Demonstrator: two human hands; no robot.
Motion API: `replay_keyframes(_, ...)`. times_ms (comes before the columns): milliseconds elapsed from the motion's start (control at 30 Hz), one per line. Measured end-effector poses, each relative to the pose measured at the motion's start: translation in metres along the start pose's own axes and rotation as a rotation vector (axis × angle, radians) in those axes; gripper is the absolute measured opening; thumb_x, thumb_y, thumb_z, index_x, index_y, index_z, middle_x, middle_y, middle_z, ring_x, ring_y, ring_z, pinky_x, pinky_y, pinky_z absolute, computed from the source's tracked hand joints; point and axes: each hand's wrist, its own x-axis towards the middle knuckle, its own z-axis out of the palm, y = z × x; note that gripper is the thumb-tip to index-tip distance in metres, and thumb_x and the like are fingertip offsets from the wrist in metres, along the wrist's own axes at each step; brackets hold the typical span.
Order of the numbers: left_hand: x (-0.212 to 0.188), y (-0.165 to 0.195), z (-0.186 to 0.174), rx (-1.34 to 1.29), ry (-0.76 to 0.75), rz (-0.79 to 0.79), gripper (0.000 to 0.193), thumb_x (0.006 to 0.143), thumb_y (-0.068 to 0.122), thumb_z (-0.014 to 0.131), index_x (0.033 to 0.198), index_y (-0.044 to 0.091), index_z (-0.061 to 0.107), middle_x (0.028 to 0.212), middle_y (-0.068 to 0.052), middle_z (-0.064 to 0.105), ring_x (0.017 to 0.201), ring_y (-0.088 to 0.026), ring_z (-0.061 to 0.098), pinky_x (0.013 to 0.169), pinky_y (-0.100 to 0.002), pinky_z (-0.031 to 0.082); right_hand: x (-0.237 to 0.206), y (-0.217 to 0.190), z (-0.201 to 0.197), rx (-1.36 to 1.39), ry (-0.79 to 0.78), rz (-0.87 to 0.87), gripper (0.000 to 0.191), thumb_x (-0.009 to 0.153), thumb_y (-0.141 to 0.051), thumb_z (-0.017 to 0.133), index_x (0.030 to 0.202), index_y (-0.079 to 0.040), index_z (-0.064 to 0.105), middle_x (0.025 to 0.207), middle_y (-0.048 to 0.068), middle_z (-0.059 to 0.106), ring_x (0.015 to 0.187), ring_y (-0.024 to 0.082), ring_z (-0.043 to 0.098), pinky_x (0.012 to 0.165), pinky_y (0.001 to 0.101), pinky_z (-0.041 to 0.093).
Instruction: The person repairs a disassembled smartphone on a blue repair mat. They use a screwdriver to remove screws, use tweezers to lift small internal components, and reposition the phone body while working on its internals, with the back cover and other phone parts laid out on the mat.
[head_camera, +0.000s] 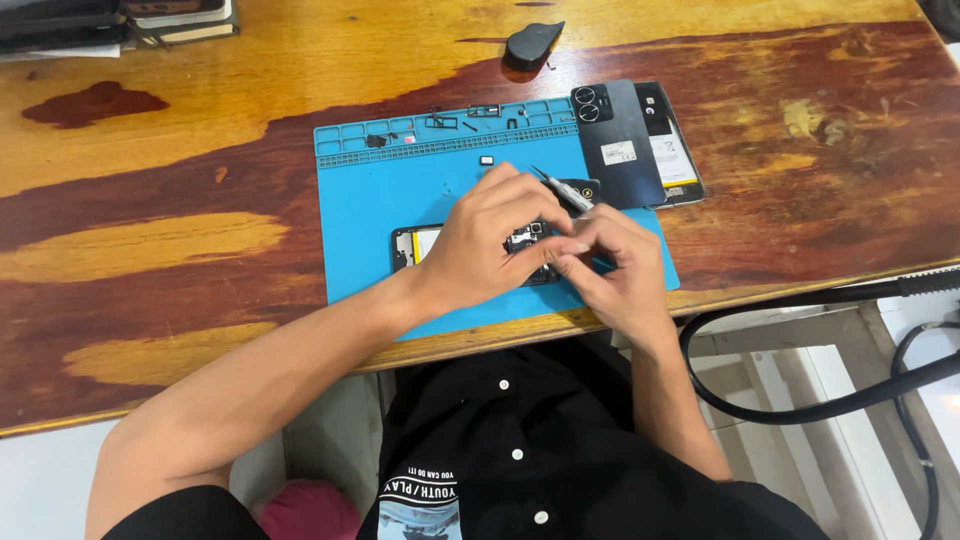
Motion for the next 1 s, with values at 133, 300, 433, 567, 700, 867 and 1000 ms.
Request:
replay_keyframes(133,0.000,-0.001,-0.001,-0.041,-0.044,-0.030,0.012,0.094,0.016,0.080,0.102,0.009,0.075,0.099,-0.002,0.069,0.089,-0.024,0.057,0.079,-0.035,0.048,0.000,0.001,0.000,0.009,0.001,0.054,0.021,0.085,-0.005,0.085,0.085,0.001,0.065,0.086,0.008,0.066,0.073,0.013,0.060,0.067,0.0257,0.047)
replay_keyframes(300,0.001,-0.001,-0.001,-0.022,-0.007,-0.021,0.009,0.094,0.013,0.077,0.101,0.008,0.073,0.097,-0.004,0.067,0.090,-0.025,0.056,0.082,-0.036,0.047,-0.002,-0.001,-0.006,0.048,-0.103,-0.014,0.016,0.096,-0.001,0.074,0.111,0.005,0.070,0.106,0.011,0.072,0.093,0.017,0.067,0.083,0.0275,0.052)
replay_keyframes(433,0.001,0.000,-0.001,-0.046,-0.027,-0.002,0.015,0.092,0.018,0.080,0.100,0.008,0.073,0.095,-0.003,0.067,0.087,-0.024,0.056,0.079,-0.036,0.047,-0.001,0.003,-0.005,0.099,-0.054,0.031,0.011,0.090,-0.004,0.081,0.095,0.001,0.073,0.093,0.009,0.072,0.082,0.014,0.066,0.074,0.0258,0.051)
replay_keyframes(567,-0.001,-0.001,0.000,-0.047,-0.052,-0.001,0.018,0.092,0.020,0.080,0.101,0.007,0.072,0.096,-0.004,0.068,0.087,-0.026,0.056,0.077,-0.037,0.047,-0.003,0.005,-0.003,0.061,-0.031,0.122,0.013,0.086,-0.004,0.083,0.089,0.002,0.072,0.084,0.008,0.070,0.074,0.014,0.062,0.068,0.0260,0.048)
replay_keyframes(700,-0.001,-0.004,0.001,-0.015,-0.031,-0.004,0.014,0.095,0.016,0.077,0.105,0.007,0.073,0.099,-0.005,0.070,0.090,-0.026,0.058,0.079,-0.037,0.049,-0.002,0.007,-0.004,0.046,-0.062,0.068,0.019,0.083,-0.005,0.084,0.092,0.003,0.069,0.084,0.007,0.067,0.075,0.014,0.060,0.070,0.0266,0.048)
replay_keyframes(867,-0.001,-0.003,0.001,-0.011,-0.048,-0.015,0.012,0.096,0.013,0.075,0.107,0.006,0.074,0.102,-0.005,0.070,0.092,-0.027,0.059,0.082,-0.037,0.050,-0.004,0.009,-0.003,0.065,-0.044,0.068,0.010,0.093,-0.004,0.077,0.097,0.002,0.070,0.090,0.006,0.070,0.082,0.012,0.064,0.076,0.0258,0.050)
replay_keyframes(1000,0.000,0.000,0.001,-0.016,-0.045,-0.003,0.020,0.091,0.017,0.079,0.105,0.005,0.072,0.102,-0.007,0.069,0.092,-0.028,0.058,0.081,-0.038,0.049,-0.006,0.011,-0.002,0.092,-0.017,0.121,0.017,0.091,-0.006,0.081,0.085,0.000,0.065,0.084,0.004,0.070,0.079,0.008,0.062,0.074,0.0246,0.050)
